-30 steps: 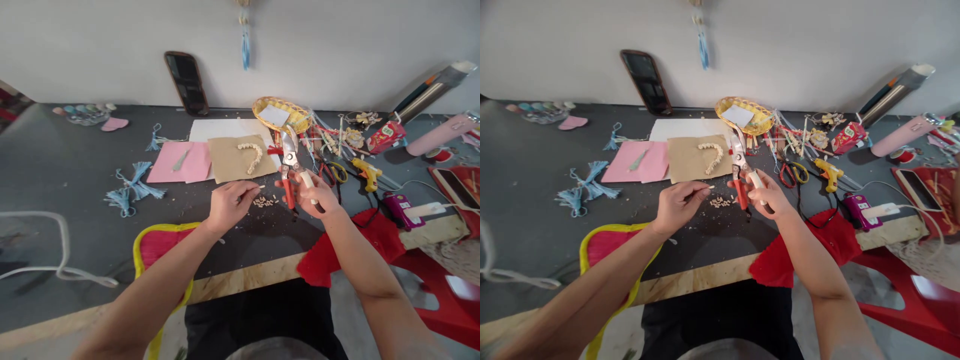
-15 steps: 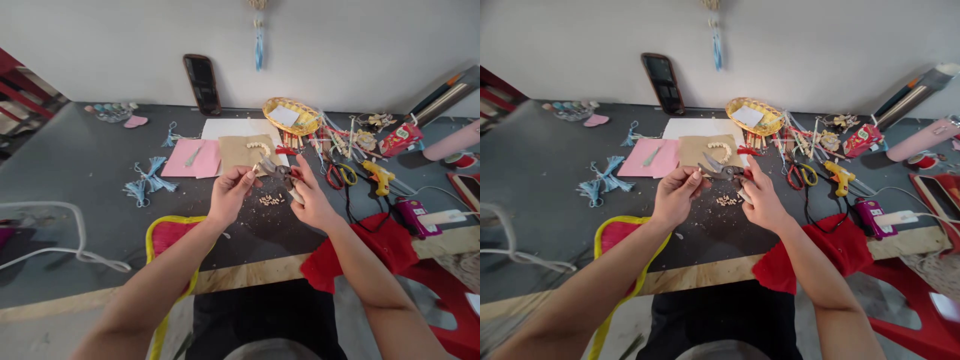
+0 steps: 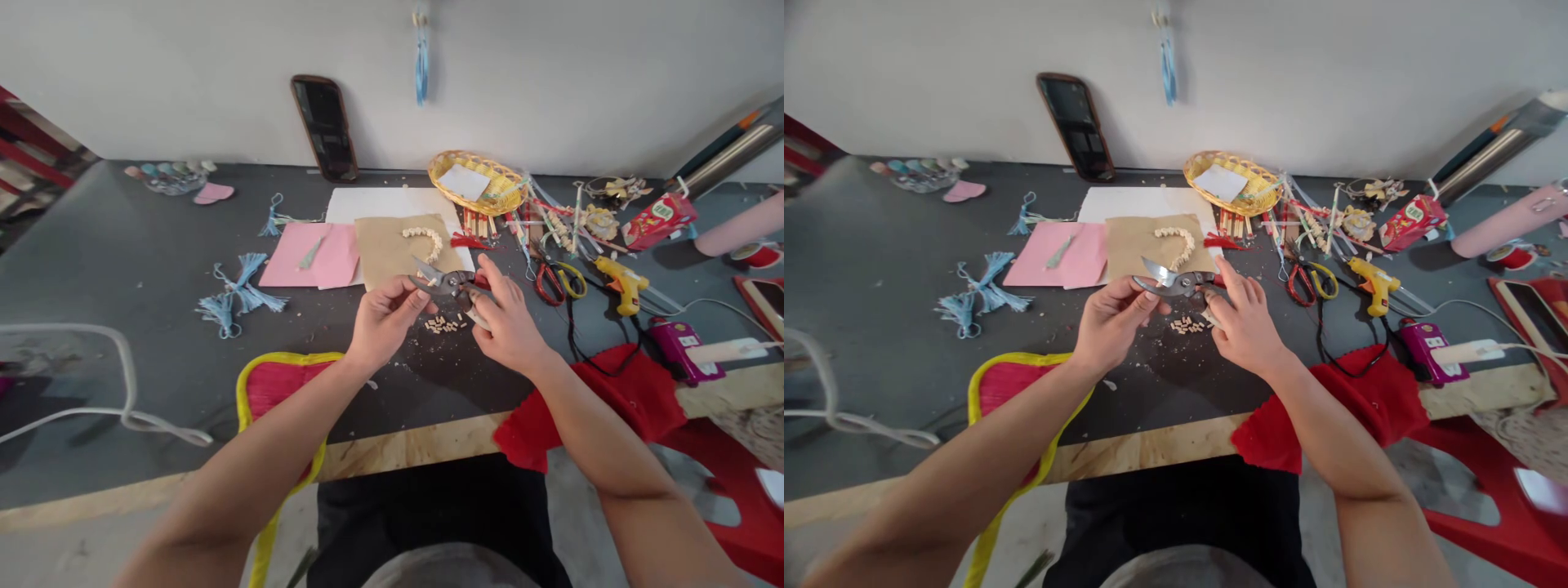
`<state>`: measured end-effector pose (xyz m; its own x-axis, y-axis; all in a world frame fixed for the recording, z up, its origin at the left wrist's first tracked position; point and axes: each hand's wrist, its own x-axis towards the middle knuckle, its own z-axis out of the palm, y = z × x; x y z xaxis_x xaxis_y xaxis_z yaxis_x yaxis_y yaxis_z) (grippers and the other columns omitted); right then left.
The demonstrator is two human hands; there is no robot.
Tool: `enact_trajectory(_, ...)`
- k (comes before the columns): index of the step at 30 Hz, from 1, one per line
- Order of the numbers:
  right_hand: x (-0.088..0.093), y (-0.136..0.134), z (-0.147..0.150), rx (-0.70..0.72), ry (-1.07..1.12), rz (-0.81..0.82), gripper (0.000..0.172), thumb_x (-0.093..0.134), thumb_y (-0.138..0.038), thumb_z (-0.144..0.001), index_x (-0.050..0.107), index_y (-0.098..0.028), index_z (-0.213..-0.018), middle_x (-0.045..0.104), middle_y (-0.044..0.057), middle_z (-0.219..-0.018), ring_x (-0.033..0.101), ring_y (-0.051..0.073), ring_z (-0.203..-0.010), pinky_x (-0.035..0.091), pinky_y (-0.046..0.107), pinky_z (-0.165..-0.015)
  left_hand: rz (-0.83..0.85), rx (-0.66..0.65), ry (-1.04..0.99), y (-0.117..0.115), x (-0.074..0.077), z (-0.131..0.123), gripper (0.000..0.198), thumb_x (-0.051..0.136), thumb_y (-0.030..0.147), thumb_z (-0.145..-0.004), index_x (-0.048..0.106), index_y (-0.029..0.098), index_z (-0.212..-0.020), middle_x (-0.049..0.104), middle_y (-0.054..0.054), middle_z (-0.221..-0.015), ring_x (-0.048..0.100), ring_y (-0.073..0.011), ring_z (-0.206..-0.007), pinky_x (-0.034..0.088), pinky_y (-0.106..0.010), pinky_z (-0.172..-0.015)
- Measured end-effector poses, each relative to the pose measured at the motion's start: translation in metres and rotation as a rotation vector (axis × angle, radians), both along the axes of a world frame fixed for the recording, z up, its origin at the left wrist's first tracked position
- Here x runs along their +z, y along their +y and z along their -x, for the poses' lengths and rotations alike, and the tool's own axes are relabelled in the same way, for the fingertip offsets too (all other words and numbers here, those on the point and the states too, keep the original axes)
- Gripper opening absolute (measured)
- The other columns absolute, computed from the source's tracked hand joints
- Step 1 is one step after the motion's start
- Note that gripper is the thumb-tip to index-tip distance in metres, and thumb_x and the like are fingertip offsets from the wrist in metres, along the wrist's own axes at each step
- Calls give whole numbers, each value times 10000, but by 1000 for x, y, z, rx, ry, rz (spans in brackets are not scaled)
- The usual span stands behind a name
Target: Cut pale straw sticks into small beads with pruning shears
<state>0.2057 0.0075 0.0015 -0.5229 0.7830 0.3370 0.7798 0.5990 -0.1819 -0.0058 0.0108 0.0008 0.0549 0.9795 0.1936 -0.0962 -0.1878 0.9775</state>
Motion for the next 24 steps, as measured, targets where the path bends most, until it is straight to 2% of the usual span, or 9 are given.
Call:
enact_trajectory(4, 1, -1, 1, -6, -11, -13, 389, 502, -102, -762, 540, -198, -1137, 154, 96, -1591, 380, 340, -1321, 325, 548, -1060, -13, -14, -17, -1, 0, -1, 135, 677, 331, -832, 665, 202, -798, 695, 8, -637, 514, -72, -493, 387, -210, -469)
enact_trajectory(10, 1, 0, 1, -13, 0, -16, 400, 518, -117, -758, 539, -202, -1148, 254, 112, -1553, 400, 332, -1299, 341, 531, -1056, -14, 2, 22, -2, 3, 0, 188, 674, 374, -829, 659, 194, -775, 695, -5, -634, 587, -102, -555, 435, -221, -495)
enact_trajectory(19, -5, 0, 3, -3, 51, -25, 388, 495, -112, -773, 520, -205, -1149, 420, 118, -1458, 425, 312, -1288, 393, 505, -1013, -33, 2, 54, -1, 1, 0, 205, 660, 391, -835, 655, 203, -753, 689, -7, -640, 590, -107, -569, 447, -233, -506)
enact_trajectory(24, -12, 4, 5, -50, 156, 25, 613, 523, -180, -781, 340, -147, -1365, 437, 184, -1431, 459, 317, -1271, 405, 498, -1006, -46, -29, 56, -4, 4, 0, 215, 655, 359, -845, 647, 196, -705, 677, -3, -622, 555, -89, -534, 426, -223, -492)
